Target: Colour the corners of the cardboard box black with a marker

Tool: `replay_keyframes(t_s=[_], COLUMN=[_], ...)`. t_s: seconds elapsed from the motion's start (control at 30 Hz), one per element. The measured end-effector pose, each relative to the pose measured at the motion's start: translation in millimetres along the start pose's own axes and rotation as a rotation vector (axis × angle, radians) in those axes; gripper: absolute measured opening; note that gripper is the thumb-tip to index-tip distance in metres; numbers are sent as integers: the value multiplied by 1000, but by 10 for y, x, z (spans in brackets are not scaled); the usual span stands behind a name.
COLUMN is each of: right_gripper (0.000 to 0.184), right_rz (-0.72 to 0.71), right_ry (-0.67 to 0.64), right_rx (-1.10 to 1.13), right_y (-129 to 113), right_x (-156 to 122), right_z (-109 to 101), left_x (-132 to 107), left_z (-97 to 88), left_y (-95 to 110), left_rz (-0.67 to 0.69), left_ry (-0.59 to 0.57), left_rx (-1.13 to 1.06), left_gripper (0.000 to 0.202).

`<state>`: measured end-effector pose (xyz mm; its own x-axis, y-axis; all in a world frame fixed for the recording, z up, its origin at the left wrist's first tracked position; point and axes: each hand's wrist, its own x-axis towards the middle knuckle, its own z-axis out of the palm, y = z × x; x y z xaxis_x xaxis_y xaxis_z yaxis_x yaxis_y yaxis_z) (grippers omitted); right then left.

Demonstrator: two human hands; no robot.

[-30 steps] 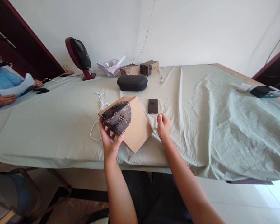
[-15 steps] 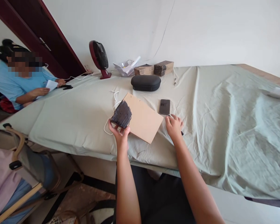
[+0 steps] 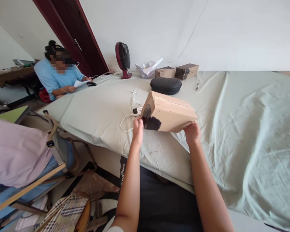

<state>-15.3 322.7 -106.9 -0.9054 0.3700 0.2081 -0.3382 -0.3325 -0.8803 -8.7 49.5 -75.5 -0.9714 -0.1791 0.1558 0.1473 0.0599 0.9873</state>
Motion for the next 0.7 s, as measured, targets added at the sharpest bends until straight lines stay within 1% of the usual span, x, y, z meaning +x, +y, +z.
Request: replay_keyframes(t_s=[0.1, 0.13, 0.23, 0.3, 0.37, 0.43, 0.53, 0.63, 0.7], right_gripper=[63, 66, 57, 55, 55, 49, 36, 37, 35], right_rz=[-26, -24, -36, -67, -104, -123, -114, -62, -48], right_ry=[8, 24, 56, 68, 103, 133, 175, 202, 175], right_rx=[66, 74, 88, 98, 86, 65, 49, -33, -104], right_y=[-68, -112, -260, -341, -386, -394, -361, -325, -313], right_x=[27, 30, 49, 61, 59, 38, -14, -59, -70], right_z=[-17, -18, -25, -38, -52, -57, -45, -22, -9], left_x=[261, 354, 577, 650, 669, 657, 615, 553, 496], left_z=[42, 76, 189, 247, 280, 289, 258, 185, 132], left_y=[71, 99, 211, 303, 382, 424, 403, 351, 348], left_rz=[-45, -62, -113, -131, -139, -148, -149, -146, -139], left_ry=[-36, -53, -131, -223, -315, -361, -359, -355, -357], left_rx=[61, 79, 126, 125, 84, 32, 0, -15, -31], left_gripper=[77, 77, 78, 80, 82, 82, 80, 80, 78])
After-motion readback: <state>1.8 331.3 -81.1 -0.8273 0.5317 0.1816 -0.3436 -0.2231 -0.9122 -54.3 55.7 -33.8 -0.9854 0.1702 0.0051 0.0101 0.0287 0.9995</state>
